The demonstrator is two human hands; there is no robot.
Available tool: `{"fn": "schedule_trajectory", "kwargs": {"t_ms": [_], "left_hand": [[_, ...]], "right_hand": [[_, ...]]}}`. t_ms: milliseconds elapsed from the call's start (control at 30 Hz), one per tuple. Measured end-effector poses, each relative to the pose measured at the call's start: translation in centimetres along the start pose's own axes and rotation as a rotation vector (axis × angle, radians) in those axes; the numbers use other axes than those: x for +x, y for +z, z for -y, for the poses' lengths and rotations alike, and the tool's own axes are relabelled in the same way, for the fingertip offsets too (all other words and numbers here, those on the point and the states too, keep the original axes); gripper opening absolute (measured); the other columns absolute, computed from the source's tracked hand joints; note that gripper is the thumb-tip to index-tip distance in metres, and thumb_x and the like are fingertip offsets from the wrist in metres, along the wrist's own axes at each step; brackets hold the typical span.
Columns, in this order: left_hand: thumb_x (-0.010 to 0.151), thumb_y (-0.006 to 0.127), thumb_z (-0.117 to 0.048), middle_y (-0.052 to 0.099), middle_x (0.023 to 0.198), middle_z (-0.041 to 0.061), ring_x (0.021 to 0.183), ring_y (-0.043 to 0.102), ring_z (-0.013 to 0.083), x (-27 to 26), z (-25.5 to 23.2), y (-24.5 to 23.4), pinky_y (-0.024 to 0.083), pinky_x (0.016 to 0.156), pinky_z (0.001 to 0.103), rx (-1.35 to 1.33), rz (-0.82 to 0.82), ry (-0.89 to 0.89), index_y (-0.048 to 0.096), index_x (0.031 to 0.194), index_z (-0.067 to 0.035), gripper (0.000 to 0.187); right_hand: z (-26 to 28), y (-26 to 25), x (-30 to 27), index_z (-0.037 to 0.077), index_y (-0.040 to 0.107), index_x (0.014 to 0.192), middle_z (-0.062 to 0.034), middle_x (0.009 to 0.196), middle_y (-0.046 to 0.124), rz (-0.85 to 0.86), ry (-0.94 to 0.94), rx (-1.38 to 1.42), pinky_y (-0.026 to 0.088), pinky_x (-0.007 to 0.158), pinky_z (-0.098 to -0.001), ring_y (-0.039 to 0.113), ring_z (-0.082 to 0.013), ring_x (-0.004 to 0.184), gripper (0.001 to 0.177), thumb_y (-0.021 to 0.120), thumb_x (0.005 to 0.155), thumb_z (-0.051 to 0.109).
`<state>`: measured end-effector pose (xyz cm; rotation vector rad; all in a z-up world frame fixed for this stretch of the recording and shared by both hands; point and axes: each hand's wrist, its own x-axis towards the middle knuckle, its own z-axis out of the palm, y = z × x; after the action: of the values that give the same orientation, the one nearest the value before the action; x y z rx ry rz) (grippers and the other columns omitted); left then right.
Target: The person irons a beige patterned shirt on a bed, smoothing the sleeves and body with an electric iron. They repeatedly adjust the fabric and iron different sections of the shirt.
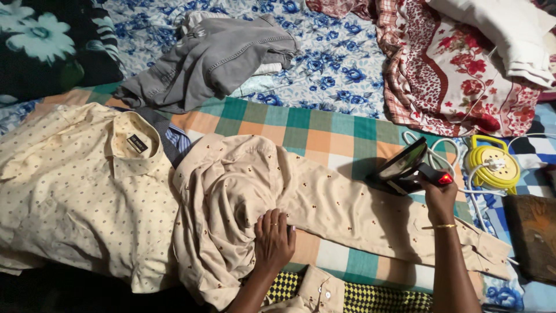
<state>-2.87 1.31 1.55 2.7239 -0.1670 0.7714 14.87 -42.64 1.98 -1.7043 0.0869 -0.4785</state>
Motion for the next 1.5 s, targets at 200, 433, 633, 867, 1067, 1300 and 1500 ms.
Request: {"fn": "schedule_trajectory", "kwargs": {"t_ms": [200,433,633,867,1067,1300,1500], "left_hand": [[0.093,0.058,-0.036,0.055,0.133,0.019,0.132,0.046,0.0349,0.5,0.1,0.3,0.029,0.110,0.054,-0.063,0.105,-0.041,0.056,0.124,-0.003,0.045],[0.097,0.055,-0.037,0.053,0.138,0.019,0.136,0.044,0.0352,0.2,0.4,0.8,0.028,0.114,0.054,-0.098,0.156,-0.073,0.054,0.127,-0.001,0.046],[0.094,0.062,-0.035,0.050,0.142,0.023,0.136,0.043,0.0407,-1.2,0.9,2.3,0.028,0.113,0.056,-0.137,-0.057,-0.028,0.047,0.136,0.004,0.059],[0.090,0.071,-0.024,0.049,0.144,0.024,0.135,0.045,0.0430,-2.0,0.9,2.4,0.032,0.110,0.058,-0.183,-0.172,0.038,0.042,0.138,0.000,0.061],[0.083,0.074,-0.026,0.050,0.137,0.022,0.130,0.047,0.0458,-1.2,0.7,2.6,0.033,0.104,0.061,-0.248,-0.125,-0.052,0.041,0.137,-0.003,0.067],[0.078,0.072,-0.023,0.048,0.139,0.022,0.132,0.047,0.0432,-1.5,1.0,2.4,0.034,0.107,0.059,-0.195,-0.144,-0.010,0.044,0.132,0.000,0.065],[0.084,0.068,-0.018,0.048,0.140,0.026,0.128,0.048,0.0420,-0.2,0.0,0.4,0.037,0.106,0.056,-0.140,-0.109,-0.083,0.048,0.129,0.002,0.054]], "right_hand": [[4.5,4.5,1.2,0.004,0.066,0.101,-0.0006,0.096,0.068,0.011,-0.060,0.113,0.052,0.076,-0.0251,0.064,-0.0101,0.085,0.024,0.070,0.080,-0.007],[17.9,12.1,1.5,-0.002,0.069,0.077,-0.0092,0.064,0.065,0.279,0.060,-0.524,0.044,0.048,-0.0306,0.057,-0.0151,0.051,0.028,0.086,0.083,0.019],[20.2,12.2,-4.3,-0.002,0.068,0.075,-0.0083,0.059,0.065,0.505,0.214,-0.489,0.043,0.045,-0.0307,0.057,-0.0138,0.047,0.033,0.086,0.079,0.025],[15.8,18.3,-9.5,-0.003,0.073,0.080,-0.0189,0.069,0.071,0.694,0.036,-0.859,0.055,0.062,-0.0427,0.069,-0.0295,0.061,0.048,0.088,0.070,0.041],[12.3,24.6,-8.3,-0.002,0.072,0.083,-0.0254,0.082,0.071,0.568,0.045,-0.911,0.055,0.072,-0.0489,0.070,-0.0420,0.076,0.054,0.085,0.074,0.050],[10.8,33.3,-6.3,-0.002,0.064,0.081,-0.0251,0.073,0.068,0.353,-0.430,-0.704,0.053,0.065,-0.0550,0.067,-0.0468,0.073,0.039,0.078,0.075,0.034],[10.1,33.2,-7.0,-0.006,0.055,0.097,-0.0241,0.071,0.067,0.505,-0.348,-0.856,0.054,0.058,-0.0544,0.070,-0.0434,0.067,0.025,0.055,0.096,0.020]]}}
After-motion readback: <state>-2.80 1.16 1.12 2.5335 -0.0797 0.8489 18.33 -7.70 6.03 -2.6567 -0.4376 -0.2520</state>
